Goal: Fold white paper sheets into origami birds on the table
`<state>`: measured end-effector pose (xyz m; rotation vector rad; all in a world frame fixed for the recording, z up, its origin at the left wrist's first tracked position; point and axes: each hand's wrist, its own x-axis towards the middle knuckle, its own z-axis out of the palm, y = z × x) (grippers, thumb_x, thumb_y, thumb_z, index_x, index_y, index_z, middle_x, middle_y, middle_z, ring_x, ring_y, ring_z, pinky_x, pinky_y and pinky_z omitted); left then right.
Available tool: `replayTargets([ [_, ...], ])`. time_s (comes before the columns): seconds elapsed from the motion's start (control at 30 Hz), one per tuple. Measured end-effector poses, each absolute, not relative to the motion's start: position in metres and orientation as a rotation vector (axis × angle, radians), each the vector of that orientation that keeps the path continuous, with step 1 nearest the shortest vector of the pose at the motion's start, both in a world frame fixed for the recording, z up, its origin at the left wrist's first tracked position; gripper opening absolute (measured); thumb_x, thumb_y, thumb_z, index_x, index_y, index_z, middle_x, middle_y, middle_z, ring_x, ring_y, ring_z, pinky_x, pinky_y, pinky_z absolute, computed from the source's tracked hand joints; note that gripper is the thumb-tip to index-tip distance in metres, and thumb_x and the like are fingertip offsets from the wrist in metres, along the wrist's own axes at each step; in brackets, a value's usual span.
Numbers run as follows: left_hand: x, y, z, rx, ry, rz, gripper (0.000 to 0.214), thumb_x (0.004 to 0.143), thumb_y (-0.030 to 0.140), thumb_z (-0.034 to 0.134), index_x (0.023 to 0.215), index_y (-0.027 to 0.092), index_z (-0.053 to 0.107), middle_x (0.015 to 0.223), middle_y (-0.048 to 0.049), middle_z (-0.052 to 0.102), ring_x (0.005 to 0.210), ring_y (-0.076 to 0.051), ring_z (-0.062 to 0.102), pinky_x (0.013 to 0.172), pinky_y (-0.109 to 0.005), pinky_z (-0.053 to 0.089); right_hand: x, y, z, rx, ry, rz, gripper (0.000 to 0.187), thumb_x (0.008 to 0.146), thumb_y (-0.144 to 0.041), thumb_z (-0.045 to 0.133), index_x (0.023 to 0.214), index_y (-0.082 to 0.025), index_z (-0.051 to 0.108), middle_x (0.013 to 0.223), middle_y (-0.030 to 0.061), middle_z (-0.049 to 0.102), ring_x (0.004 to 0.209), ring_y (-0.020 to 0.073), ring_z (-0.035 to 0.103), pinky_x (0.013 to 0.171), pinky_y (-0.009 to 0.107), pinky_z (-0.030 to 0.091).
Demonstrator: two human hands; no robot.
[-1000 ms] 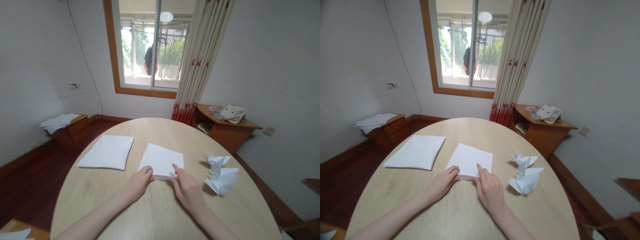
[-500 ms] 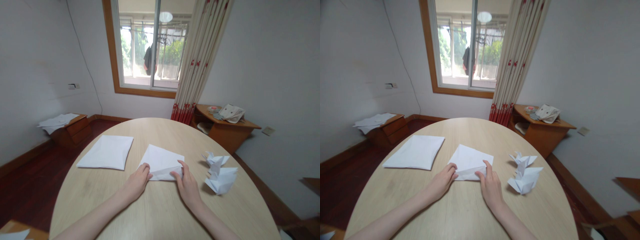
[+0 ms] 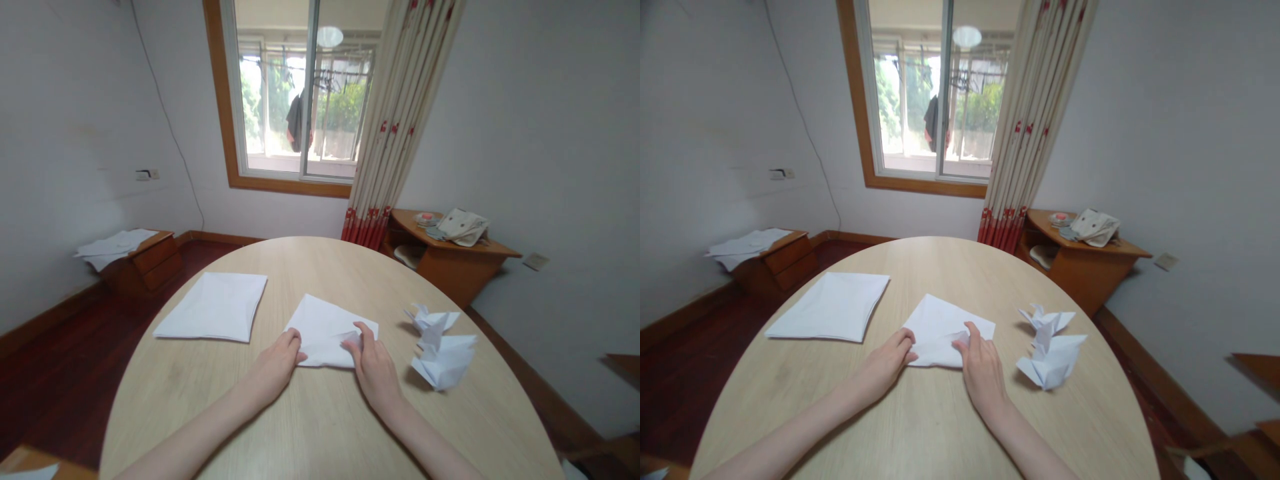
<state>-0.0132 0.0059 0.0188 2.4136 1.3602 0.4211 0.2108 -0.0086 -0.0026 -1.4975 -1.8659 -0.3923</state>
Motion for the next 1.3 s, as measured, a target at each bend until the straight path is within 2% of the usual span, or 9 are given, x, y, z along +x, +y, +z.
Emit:
replayTargets([
  [0.23,-0.016,0.005,0.015,2.453,1.306,0.472,0.010,0.096,0.021,0.043,0.100,0.018,0.051,0.113,-0.0084,0.054,0.093,-0.021,0.061,0.084,-0.036,0.049,0.213,-0.006,-0.006,-1.492,-1.896,-0.421,0.051,0.100,-0.051,0.019,0.115,-0.015,0.053,0.070,0.0084,0.067,0.061,0.0238,0.064,0.055,0.031,0.045],
  [0.47,-0.020,0.008,0.012,2.445,1.210,0.676,0.017,0.097,0.020,0.034,0.093,0.019,0.051,0.116,-0.0097,0.054,0.102,-0.021,0.059,0.092,-0.038,0.048,0.210,-0.006,-0.006,-1.480,-1.855,-0.519,0.041,0.103,-0.036,0.020,0.118,-0.013,0.050,0.079,0.0110,0.066,0.071,0.0237,0.064,0.066,0.034,0.046],
  [0.63,-0.020,0.009,0.012,2.493,1.231,0.660,0.016,0.097,0.020,0.037,0.091,0.018,0.052,0.119,-0.0111,0.054,0.104,-0.023,0.059,0.092,-0.040,0.048,0.204,-0.012,-0.001,-1.516,-1.913,-0.559,0.042,0.101,-0.032,0.024,0.132,-0.009,0.041,0.093,0.0147,0.064,0.084,0.0269,0.060,0.074,0.039,0.045],
  [0.7,-0.018,0.007,0.012,2.536,1.239,0.645,0.016,0.096,0.019,0.038,0.089,0.018,0.053,0.117,-0.0109,0.056,0.106,-0.023,0.058,0.093,-0.040,0.047,0.202,-0.014,0.002,-1.494,-1.925,-0.580,0.046,0.100,-0.032,0.029,0.140,-0.009,0.033,0.107,0.0173,0.061,0.097,0.0291,0.056,0.082,0.042,0.044],
  [0.83,-0.014,0.003,0.014,2.601,1.269,0.619,0.017,0.096,0.018,0.040,0.087,0.017,0.054,0.112,-0.0099,0.059,0.102,-0.023,0.059,0.090,-0.040,0.048,0.199,-0.017,0.005,-1.405,-1.974,-0.653,0.056,0.096,-0.024,0.037,0.148,-0.010,0.019,0.134,0.0201,0.047,0.124,0.0310,0.040,0.100,0.048,0.032],
  [0.93,-0.012,0.001,0.016,2.666,1.291,0.619,0.017,0.095,0.019,0.041,0.086,0.017,0.055,0.107,-0.0090,0.060,0.098,-0.024,0.058,0.089,-0.041,0.047,0.196,-0.021,0.005,-1.361,-2.030,-0.640,0.051,0.095,-0.020,0.039,0.144,-0.013,0.031,0.135,0.0175,0.048,0.125,0.0281,0.038,0.104,0.047,0.026],
  [1.07,-0.008,-0.002,0.017,2.734,1.332,0.601,0.015,0.095,0.018,0.042,0.086,0.018,0.055,0.103,-0.0078,0.061,0.096,-0.024,0.057,0.092,-0.043,0.044,0.191,-0.027,0.004,-1.318,-2.115,-0.509,0.031,0.094,-0.021,0.043,0.122,-0.020,0.056,0.124,0.0120,0.058,0.118,0.0254,0.044,0.100,0.043,0.025],
  [1.13,-0.007,-0.003,0.017,2.740,1.362,0.598,0.014,0.094,0.017,0.043,0.088,0.017,0.055,0.103,-0.0074,0.061,0.096,-0.024,0.057,0.093,-0.043,0.043,0.190,-0.027,0.003,-1.297,-2.168,-0.464,0.027,0.093,-0.021,0.044,0.116,-0.021,0.059,0.120,0.0103,0.061,0.114,0.0246,0.046,0.097,0.041,0.026],
  [1.3,-0.006,-0.007,0.021,2.719,1.353,0.606,0.010,0.091,0.018,0.047,0.084,0.019,0.053,0.100,-0.0051,0.061,0.094,-0.023,0.056,0.093,-0.042,0.041,0.190,-0.027,0.003,-1.312,-2.199,-0.433,0.027,0.093,-0.020,0.045,0.116,-0.020,0.059,0.118,0.0087,0.063,0.109,0.0238,0.048,0.091,0.040,0.027],
])
